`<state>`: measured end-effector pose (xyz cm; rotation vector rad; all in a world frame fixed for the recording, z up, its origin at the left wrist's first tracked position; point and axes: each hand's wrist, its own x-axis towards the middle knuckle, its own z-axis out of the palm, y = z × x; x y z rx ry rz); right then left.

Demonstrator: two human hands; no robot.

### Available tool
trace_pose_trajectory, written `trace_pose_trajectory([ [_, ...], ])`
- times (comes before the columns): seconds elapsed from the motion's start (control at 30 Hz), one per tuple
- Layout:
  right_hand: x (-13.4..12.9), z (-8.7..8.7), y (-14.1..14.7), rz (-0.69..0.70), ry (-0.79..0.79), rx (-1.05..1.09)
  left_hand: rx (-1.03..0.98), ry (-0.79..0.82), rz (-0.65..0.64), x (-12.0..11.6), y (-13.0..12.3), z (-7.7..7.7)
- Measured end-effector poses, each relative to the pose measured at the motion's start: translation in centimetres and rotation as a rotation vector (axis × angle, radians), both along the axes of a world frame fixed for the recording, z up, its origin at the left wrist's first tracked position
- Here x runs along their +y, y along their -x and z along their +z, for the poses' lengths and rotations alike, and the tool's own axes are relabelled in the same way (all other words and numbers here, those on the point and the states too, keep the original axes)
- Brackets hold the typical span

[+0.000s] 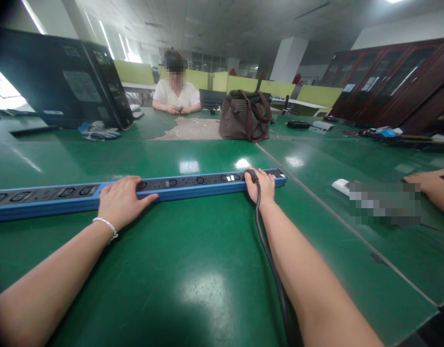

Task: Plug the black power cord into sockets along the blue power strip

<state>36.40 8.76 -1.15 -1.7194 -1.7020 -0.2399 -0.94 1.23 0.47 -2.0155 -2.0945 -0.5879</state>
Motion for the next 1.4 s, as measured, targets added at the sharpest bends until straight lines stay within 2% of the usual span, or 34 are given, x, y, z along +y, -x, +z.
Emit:
trace_pose_trajectory([
  [0.3,0.2,0.3,-0.1,0.053,-0.022,0.07,0.024,-0.001,0.007,0.0,0.0,-0.1],
  [0.37,0.5,0.5,-0.3,0.044,-0.094,0.176,0.026,0.0,0.007,0.0,0.1,-0.1],
  [0.5,0.9,0.8,-1.9,-0.074,-0.281,0.442,0.033,-0.014,0.004,0.1,0.1,-0.2],
  [0.73,1.2,-0.1,-4.5,-0.055,-0.187,0.463,0.031,-0.007,0.007,0.1,0.1,-0.2],
  [1.0,1.8,-0.3,-4.5,0.1,-0.135,0.348,0.026,0.001,0.011,0.1,0.1,-0.1],
  [1.4,2.0,-0.3,-4.7,0.08,-0.08,0.307,0.019,0.006,0.009,0.3,0.2,-0.3],
])
